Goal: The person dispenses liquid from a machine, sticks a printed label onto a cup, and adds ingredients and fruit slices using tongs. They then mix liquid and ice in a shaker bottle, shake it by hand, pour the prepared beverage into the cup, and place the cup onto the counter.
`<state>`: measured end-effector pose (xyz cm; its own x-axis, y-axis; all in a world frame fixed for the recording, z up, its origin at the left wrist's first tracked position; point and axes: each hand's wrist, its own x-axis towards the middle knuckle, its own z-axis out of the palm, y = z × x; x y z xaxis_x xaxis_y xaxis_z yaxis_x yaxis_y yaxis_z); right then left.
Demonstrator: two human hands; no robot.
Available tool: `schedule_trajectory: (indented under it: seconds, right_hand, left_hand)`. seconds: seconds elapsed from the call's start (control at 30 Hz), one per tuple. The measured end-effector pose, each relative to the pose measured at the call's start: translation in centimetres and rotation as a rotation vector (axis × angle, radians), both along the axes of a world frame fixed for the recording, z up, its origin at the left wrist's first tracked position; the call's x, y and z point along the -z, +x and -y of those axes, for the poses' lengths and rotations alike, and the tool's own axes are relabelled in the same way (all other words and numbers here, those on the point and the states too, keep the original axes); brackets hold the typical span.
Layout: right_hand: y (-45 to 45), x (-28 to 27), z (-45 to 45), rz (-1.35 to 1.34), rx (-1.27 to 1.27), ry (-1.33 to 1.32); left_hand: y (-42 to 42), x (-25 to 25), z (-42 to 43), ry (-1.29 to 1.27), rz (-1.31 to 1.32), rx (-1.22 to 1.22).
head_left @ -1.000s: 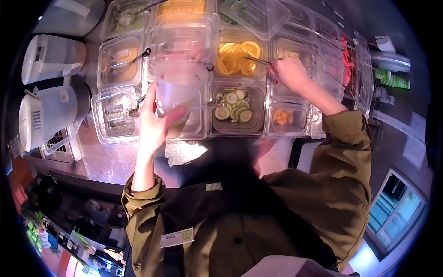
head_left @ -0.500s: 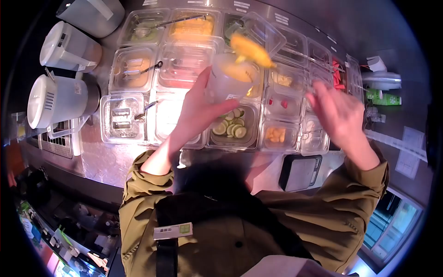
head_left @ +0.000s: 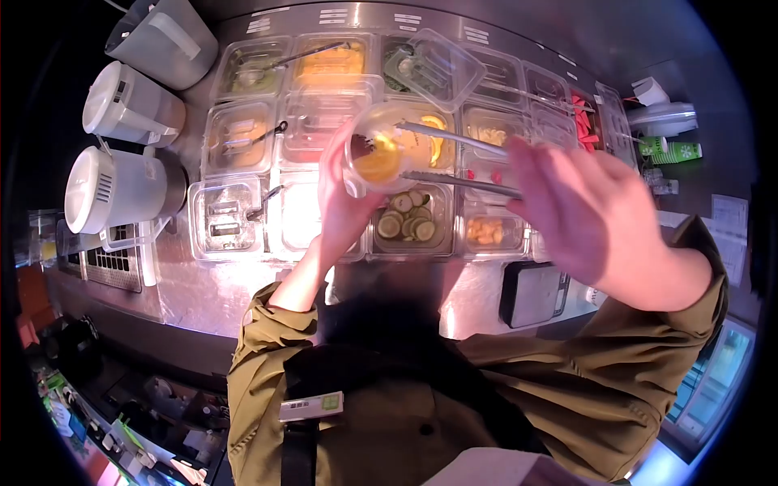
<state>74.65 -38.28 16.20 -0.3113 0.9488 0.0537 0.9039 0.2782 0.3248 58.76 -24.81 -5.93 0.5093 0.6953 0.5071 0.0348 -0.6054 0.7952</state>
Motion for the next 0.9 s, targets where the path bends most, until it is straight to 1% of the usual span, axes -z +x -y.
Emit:
schedule_trajectory:
  seconds: [0.07,0.1,0.13,0.17,0.2,0.23,0.27,0.3,0.33,0.37,0.47,0.5,0.57,0.63,0.7,0.73,0.83,0.9]
  right_hand:
    - [0.8,-0.3,0.7,-0.096,0.051,0.071]
    - [1.1,-1.2,0.5,-0.093,0.052,0.100]
    - [1.6,-1.8,0.5,-0.087,0.057,0.124]
    - [3.0,-0.2,0.5,-0.081,0.145,0.074]
    - [4.7,2.7,0.4,-0.053,0.224,0.005]
    - [6.5,6.5,0.2,-0.027,0.301,-0.066]
    - [8.1,10.2,-0.2,-0.032,0.354,-0.226]
    - [9.1,13.9,-1.0,-0.045,0.406,-0.209]
    - [9.9,16.9,-1.7,-0.041,0.429,-0.263]
    - [10.3,19.0,-2.5,-0.032,0.446,-0.311]
    - [9.7,21.5,-4.6,-0.091,0.517,-0.461]
    - [9.4,22.5,-5.1,-0.114,0.526,-0.379]
    - [10.4,26.5,-5.4,-0.129,0.414,-0.298]
    - [11.1,28.8,-6.0,-0.129,0.332,-0.263]
    - [10.8,28.9,-6.6,-0.116,0.276,-0.279]
    - [11.1,28.5,-6.4,-0.118,0.316,-0.321]
    - [10.0,22.1,-6.3,-0.114,0.423,-0.447]
    - [9.8,19.5,-6.3,-0.100,0.481,-0.530]
  left_hand:
    - [-1.5,-1.1,0.2,-0.123,-0.023,-0.017]
    - [-2.2,-1.7,0.4,-0.187,-0.033,-0.024]
    - [-2.6,-1.8,0.6,-0.445,0.151,0.027]
    - [-3.2,-1.5,0.5,-0.489,0.121,-0.031]
    - [-3.9,-1.2,0.5,-0.534,0.087,-0.089]
    - [-4.3,-1.2,0.8,-0.552,0.077,-0.082]
    - [-4.5,-1.3,0.8,-0.563,0.070,-0.078]
    - [-4.6,-1.5,0.8,-0.571,0.062,-0.074]
    - [-4.9,-1.8,1.1,-0.564,0.035,-0.080]
    - [-5.0,-2.0,1.1,-0.552,0.014,-0.091]
    - [-5.5,-1.3,0.7,-0.449,-0.104,-0.134]
    - [-5.6,-0.9,0.5,-0.407,-0.157,-0.147]
    - [-5.5,-1.0,0.7,-0.396,-0.174,-0.158]
    - [-5.2,-0.9,0.8,-0.351,-0.189,-0.160]
    - [-5.2,-0.8,0.7,-0.275,-0.205,-0.156]
    - [-5.2,-0.9,0.7,-0.281,-0.205,-0.155]
    - [-5.4,-1.3,0.7,-0.308,-0.206,-0.159]
    - [-5.3,-1.5,0.9,-0.337,-0.212,-0.169]
